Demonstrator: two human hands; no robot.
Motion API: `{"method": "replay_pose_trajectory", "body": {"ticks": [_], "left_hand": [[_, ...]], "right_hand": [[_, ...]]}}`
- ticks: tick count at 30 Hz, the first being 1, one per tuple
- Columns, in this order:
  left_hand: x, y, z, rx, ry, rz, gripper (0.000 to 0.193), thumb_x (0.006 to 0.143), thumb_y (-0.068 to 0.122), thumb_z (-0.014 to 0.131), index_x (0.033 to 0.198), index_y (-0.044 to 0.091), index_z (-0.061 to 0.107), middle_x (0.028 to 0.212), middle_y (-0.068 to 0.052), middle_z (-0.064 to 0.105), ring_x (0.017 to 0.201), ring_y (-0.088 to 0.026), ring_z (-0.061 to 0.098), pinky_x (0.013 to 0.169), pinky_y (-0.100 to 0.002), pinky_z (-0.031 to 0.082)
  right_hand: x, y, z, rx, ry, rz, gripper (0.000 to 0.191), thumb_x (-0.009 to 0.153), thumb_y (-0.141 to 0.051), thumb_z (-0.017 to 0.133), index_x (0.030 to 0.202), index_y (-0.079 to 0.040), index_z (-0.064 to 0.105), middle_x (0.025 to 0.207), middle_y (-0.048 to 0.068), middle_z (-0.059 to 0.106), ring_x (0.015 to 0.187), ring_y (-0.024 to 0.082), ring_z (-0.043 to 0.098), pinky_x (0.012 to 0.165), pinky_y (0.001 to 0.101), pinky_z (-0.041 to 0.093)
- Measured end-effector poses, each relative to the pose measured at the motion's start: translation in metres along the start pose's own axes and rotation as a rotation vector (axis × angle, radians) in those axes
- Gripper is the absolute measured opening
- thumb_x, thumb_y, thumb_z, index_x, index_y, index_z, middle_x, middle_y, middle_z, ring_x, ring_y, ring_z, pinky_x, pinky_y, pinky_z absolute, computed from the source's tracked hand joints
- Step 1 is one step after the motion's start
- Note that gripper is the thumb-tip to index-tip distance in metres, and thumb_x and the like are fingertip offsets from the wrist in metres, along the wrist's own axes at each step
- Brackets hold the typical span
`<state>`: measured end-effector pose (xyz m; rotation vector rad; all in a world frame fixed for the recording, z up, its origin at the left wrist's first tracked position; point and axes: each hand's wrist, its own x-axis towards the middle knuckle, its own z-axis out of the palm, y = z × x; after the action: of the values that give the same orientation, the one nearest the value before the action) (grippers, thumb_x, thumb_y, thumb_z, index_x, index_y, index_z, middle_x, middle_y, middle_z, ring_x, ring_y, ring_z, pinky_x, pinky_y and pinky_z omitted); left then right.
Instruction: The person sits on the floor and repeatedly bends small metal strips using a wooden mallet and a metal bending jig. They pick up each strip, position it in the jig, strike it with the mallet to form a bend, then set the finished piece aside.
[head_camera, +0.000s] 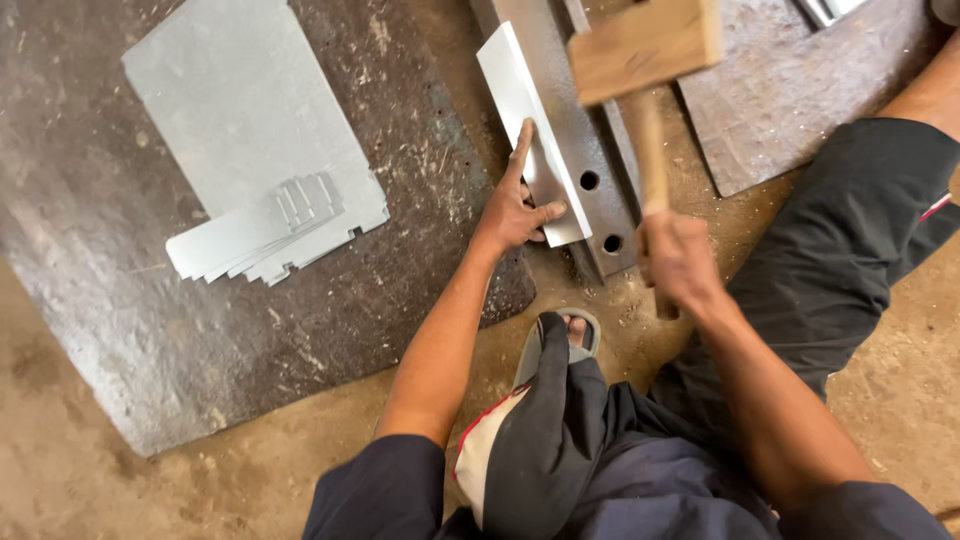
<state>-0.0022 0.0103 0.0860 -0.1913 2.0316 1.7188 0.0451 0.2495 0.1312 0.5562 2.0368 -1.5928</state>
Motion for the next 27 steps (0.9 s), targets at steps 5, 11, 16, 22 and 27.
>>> {"method": "replay_pose_trajectory", "body": {"ticks": [5, 11, 16, 22, 27], "left_hand": [[0.001, -0.013, 0.007, 0.025, 0.020, -0.112, 0.123, 0.080, 0.001, 0.086, 0.157, 0.050, 0.005, 0.171, -0.014, 0.013, 0.119, -0.028, 0.062, 0.057, -0.034, 0.065], [-0.002, 0.010, 0.000, -0.018, -0.024, -0.154, 0.124, 0.080, 0.001, 0.080, 0.165, 0.049, 0.003, 0.168, -0.017, 0.045, 0.098, -0.025, 0.072, 0.054, -0.029, 0.063], [-0.002, 0.009, 0.001, -0.003, -0.011, -0.045, 0.122, 0.078, -0.002, 0.082, 0.157, 0.050, 0.006, 0.173, -0.012, 0.020, 0.106, -0.029, 0.070, 0.053, -0.032, 0.065], [0.001, 0.011, 0.005, 0.052, 0.026, -0.150, 0.123, 0.079, 0.002, 0.085, 0.156, 0.051, 0.004, 0.173, -0.010, 0.009, 0.130, -0.037, 0.051, 0.059, -0.035, 0.065], [-0.001, 0.010, -0.001, -0.023, -0.024, -0.015, 0.124, 0.077, 0.003, 0.085, 0.161, 0.047, 0.006, 0.171, -0.014, 0.021, 0.115, -0.029, 0.066, 0.057, -0.031, 0.064]], "right_hand": [[0.016, 0.020, 0.003, 0.156, 0.068, -0.510, 0.040, 0.110, -0.022, 0.038, 0.078, -0.004, 0.053, 0.063, 0.004, 0.051, 0.050, 0.013, 0.052, 0.042, 0.0296, 0.041], [0.038, 0.001, -0.002, 0.285, 0.066, -0.365, 0.047, 0.114, -0.027, 0.037, 0.075, -0.005, 0.053, 0.060, 0.002, 0.051, 0.047, 0.012, 0.050, 0.038, 0.0296, 0.039], [0.061, -0.004, 0.005, -0.128, 0.072, -0.563, 0.052, 0.114, -0.019, 0.039, 0.067, -0.003, 0.054, 0.057, 0.004, 0.052, 0.048, 0.014, 0.051, 0.045, 0.0323, 0.040], [0.076, -0.010, 0.008, 0.141, 0.068, -0.453, 0.051, 0.114, -0.028, 0.038, 0.070, -0.007, 0.052, 0.055, 0.002, 0.048, 0.047, 0.014, 0.047, 0.042, 0.0321, 0.038], [0.083, -0.024, 0.014, 0.144, -0.017, -0.133, 0.037, 0.103, -0.019, 0.043, 0.070, -0.008, 0.056, 0.056, 0.000, 0.051, 0.044, 0.014, 0.047, 0.036, 0.0336, 0.038]]}}
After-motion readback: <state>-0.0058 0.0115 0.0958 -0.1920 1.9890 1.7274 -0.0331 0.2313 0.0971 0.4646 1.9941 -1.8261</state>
